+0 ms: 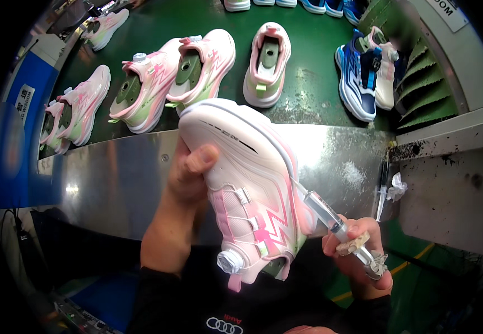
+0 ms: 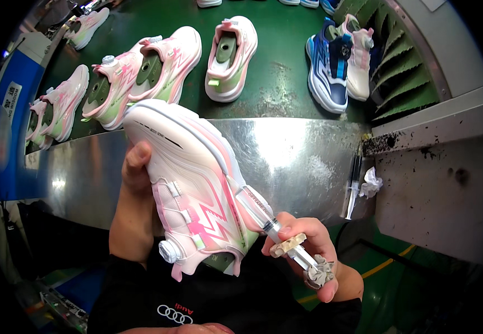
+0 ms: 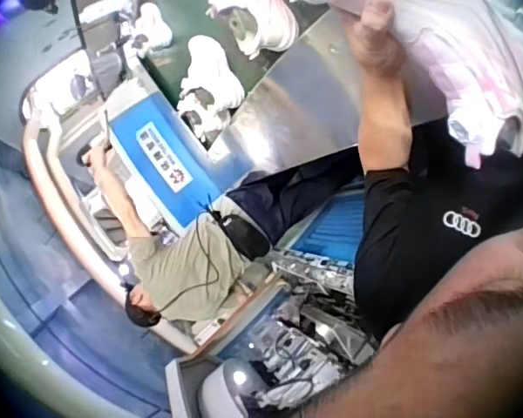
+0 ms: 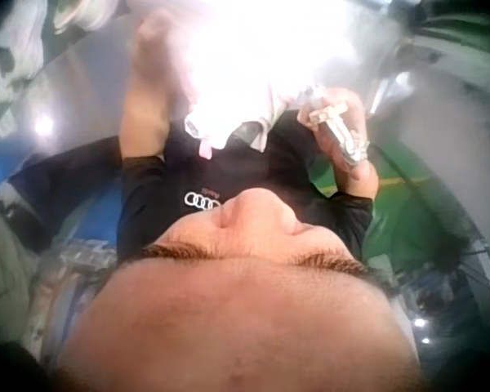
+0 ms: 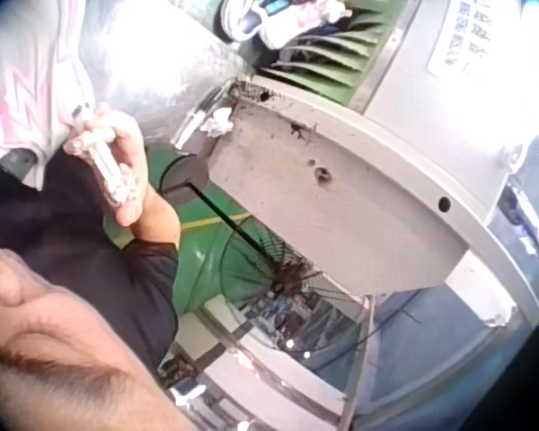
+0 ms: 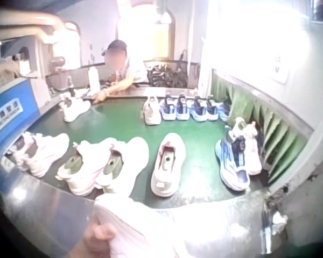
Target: The person picks up shoes one at a time from a conveyor line and applies liquid around the soles using a syringe while turning each shoe by hand.
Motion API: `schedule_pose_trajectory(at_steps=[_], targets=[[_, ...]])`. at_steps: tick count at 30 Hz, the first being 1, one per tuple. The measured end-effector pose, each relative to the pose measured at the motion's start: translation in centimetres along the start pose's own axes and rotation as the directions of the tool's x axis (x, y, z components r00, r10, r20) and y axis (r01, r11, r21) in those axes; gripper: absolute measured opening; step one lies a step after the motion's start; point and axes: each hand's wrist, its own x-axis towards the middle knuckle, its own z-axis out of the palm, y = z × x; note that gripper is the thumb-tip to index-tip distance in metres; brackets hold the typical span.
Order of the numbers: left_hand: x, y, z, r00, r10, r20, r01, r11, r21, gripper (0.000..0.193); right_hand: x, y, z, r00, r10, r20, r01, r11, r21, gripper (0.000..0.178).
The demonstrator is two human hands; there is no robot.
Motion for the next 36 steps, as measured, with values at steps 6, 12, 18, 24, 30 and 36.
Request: schedule_pose_trajectory(at_steps=[6,12,18,24,30,36], targets=[[0.0,0.1,-1.6,0.992,-0.121,-0.037,0.120,0.993,-0.020,0.059,-1.1,-0.4,0.5,0.995,0.087,-0.058,-0.089,0.996,-0.026,0.083],[0.5,-0.1,-1.7,0.991,-0.132,-0.005,0.131,0.987,-0.096,0.056,-3.1,0.2,0.1,1.000,0.019,-0.004,-0.019,1.000,0.014,0.094],[0.8,0.2,-2.7,0.985,-0.167,0.050,0.171,0.983,-0.068,0.057,-5.0,0.3,0.1,0.999,0.022,-0.034,-0.022,1.000,0.001,0.091],[1.0,-0.2,-3.1,0.986,-0.164,-0.020,0.157,0.971,-0.179,0.052,-6.5,0.5,-0.7,0.999,0.013,-0.051,-0.015,0.999,-0.037,0.089],[1.1,-0.2,-3.5,0.981,-0.133,-0.141,0.120,0.988,-0.097,0.048,-7.3,0.7,-1.1,0.999,0.011,-0.047,-0.015,0.996,-0.088,0.089],[1.5,-0.3,-3.7,0.975,-0.094,-0.202,0.099,0.995,0.017,0.041,-8.0,1.5,-1.5,0.998,-0.027,-0.065,0.021,0.996,-0.089,0.089]])
